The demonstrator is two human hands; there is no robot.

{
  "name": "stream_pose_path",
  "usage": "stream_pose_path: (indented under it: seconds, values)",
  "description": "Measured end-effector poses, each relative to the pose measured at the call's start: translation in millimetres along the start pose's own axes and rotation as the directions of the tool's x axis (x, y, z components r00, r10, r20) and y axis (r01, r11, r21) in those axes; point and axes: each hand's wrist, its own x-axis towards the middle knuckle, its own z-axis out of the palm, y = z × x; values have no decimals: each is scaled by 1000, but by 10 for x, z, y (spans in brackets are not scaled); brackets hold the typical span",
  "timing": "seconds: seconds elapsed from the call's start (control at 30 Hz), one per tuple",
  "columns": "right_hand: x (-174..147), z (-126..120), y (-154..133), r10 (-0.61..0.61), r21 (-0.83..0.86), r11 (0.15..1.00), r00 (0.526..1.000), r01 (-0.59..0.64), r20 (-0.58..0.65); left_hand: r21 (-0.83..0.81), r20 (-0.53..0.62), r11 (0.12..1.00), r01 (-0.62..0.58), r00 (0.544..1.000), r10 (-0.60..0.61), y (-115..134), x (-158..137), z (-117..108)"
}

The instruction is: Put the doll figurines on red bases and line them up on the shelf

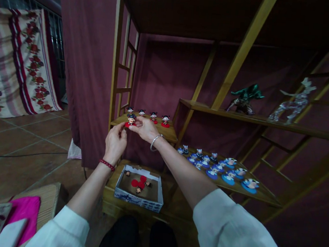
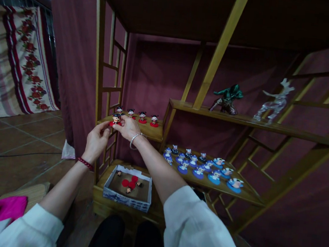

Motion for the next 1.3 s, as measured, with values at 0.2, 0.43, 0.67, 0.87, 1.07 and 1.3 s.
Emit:
stream_pose_path:
  seconds: [0.2,0.43,0.67,0.87,1.07,1.3]
  values:
    - [206,56,276,11,-82,997,999,-16,-51,222,47,957,-185,983,179,-28,52,15]
    - [365,122,421,62,-139,988,996,-70,-60,277,103,927,-252,967,232,-152,129,41]
    - [463,149,410,154,-254,951,982,-177,-107,312,165,912,-265,961,223,-224,247,58]
    - [518,163,361,188,-263,941,976,-212,-112,319,216,909,-269,954,206,-268,332,75]
    - [563,184,326,196,-305,925,973,-226,-125,351,237,891,-287,948,212,-314,397,112]
    - [641,213,346,190,-375,899,973,-226,-133,378,259,873,-308,940,220,-310,456,150]
